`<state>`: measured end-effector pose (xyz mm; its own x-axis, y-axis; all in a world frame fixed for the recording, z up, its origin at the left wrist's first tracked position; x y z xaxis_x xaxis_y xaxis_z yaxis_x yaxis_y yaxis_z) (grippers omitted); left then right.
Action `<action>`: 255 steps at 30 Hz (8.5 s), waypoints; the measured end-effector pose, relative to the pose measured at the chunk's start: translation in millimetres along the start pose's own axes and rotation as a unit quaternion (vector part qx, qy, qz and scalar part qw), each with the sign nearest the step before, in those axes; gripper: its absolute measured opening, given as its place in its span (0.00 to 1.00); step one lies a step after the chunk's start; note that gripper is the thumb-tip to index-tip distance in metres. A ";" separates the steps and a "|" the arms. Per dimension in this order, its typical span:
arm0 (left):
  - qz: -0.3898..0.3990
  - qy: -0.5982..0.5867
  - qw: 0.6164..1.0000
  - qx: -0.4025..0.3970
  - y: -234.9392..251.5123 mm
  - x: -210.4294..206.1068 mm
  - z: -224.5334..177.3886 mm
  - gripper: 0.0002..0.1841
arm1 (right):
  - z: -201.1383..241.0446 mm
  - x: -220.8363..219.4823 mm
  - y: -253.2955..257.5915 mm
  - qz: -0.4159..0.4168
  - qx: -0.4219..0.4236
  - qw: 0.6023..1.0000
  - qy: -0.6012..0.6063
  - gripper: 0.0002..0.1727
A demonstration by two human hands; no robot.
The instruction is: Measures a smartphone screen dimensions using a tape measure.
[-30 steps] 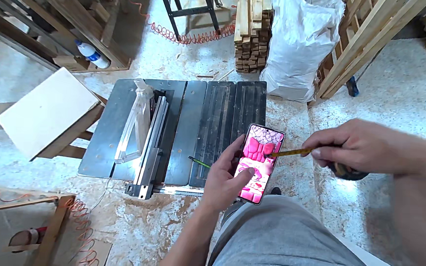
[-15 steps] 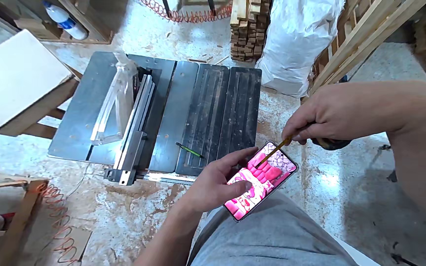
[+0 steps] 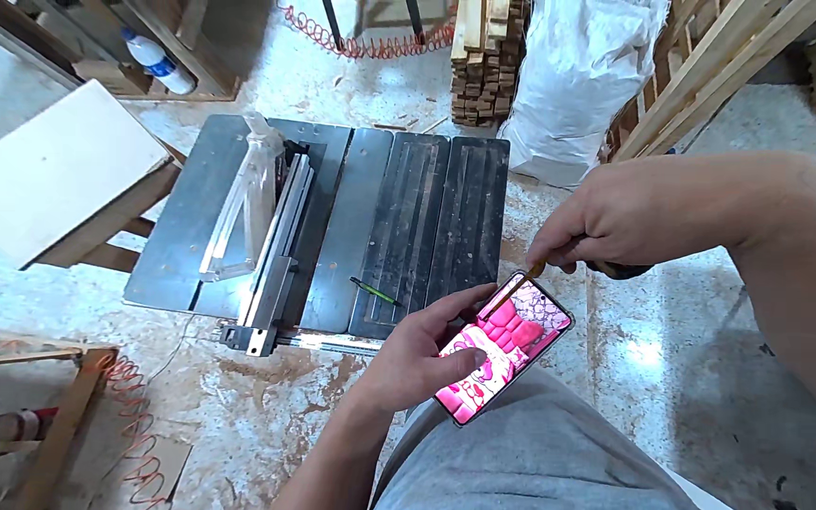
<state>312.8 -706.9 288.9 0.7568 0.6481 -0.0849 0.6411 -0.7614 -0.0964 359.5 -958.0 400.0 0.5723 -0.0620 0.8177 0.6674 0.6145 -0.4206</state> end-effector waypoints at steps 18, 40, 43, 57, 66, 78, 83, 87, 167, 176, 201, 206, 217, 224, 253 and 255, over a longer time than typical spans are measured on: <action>0.001 0.000 1.000 0.002 3.2 3.0 0.9 0.38 | -6.2 0.7 5.2 -0.003 0.013 1.000 0.004 0.15; -0.006 0.013 1.000 0.005 0.7 2.7 2.6 0.39 | -2.5 0.8 7.4 0.006 0.002 1.000 -0.002 0.14; -0.014 0.010 1.000 0.011 -1.0 1.3 1.2 0.39 | -1.5 0.5 7.5 0.008 -0.005 1.000 0.004 0.14; 0.007 -0.074 0.995 -0.062 -7.1 11.7 10.0 0.31 | -11.5 13.7 -35.5 -0.271 0.051 0.958 0.082 0.15; -0.027 -0.362 0.932 -0.015 -39.7 1.2 37.7 0.30 | -78.4 -132.3 -83.9 -0.422 -0.096 0.794 0.426 0.18; -0.239 -0.305 0.920 -0.061 -20.7 -32.9 19.3 0.27 | -1.8 -86.4 -30.9 -0.305 0.064 0.927 0.209 0.15; -0.213 -0.322 0.919 -0.085 -20.6 -32.2 12.5 0.26 | 4.2 -74.7 -19.6 -0.279 0.074 0.942 0.169 0.16; -0.210 -0.317 0.921 -0.086 -19.5 -31.9 10.8 0.27 | 5.7 -69.1 -13.2 -0.277 0.057 0.947 0.154 0.15; -0.176 -0.298 0.937 -0.055 -4.4 -16.8 11.6 0.26 | -2.9 -62.3 -12.8 -0.206 -0.001 0.963 0.174 0.16; -0.172 -0.293 0.939 -0.048 -4.0 -15.5 14.0 0.26 | -3.2 -65.0 -12.4 -0.213 -0.004 0.962 0.172 0.16; -0.191 -0.328 0.924 -0.044 -0.5 -5.3 15.9 0.26 | -12.8 -76.1 -17.1 -0.284 0.007 0.921 0.265 0.16; -0.178 -0.313 0.931 -0.050 2.3 0.4 12.3 0.26 | -2.2 -109.4 -26.1 -0.328 0.003 0.895 0.301 0.15; -0.156 -0.284 0.946 -0.010 12.1 -4.4 2.6 0.25 | 18.2 -107.5 -22.5 -0.279 -0.053 0.938 0.198 0.16; -0.153 -0.278 0.948 -0.004 11.1 -7.0 3.4 0.26 | 17.1 -102.8 -23.8 -0.264 -0.049 0.947 0.175 0.17; -0.176 -0.277 0.945 -0.004 13.5 -8.8 8.0 0.26 | 7.9 -86.7 -13.0 -0.200 -0.047 0.966 0.154 0.17; -0.174 -0.278 0.945 -0.008 13.3 -8.4 7.7 0.27 | 7.9 -85.4 -12.0 -0.203 -0.042 0.967 0.147 0.17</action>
<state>313.9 -722.3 280.7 0.3194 0.7650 -0.5592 0.8437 -0.4983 -0.1998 298.9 -953.9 338.3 0.3570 -0.5141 0.7799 0.8950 0.4272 -0.1280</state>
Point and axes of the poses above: each hand's wrist, its own y-axis towards the middle knuckle, its own x-axis out of the back of the hand, z = x × y, the point moved 3 cm from there along y, towards the middle knuckle
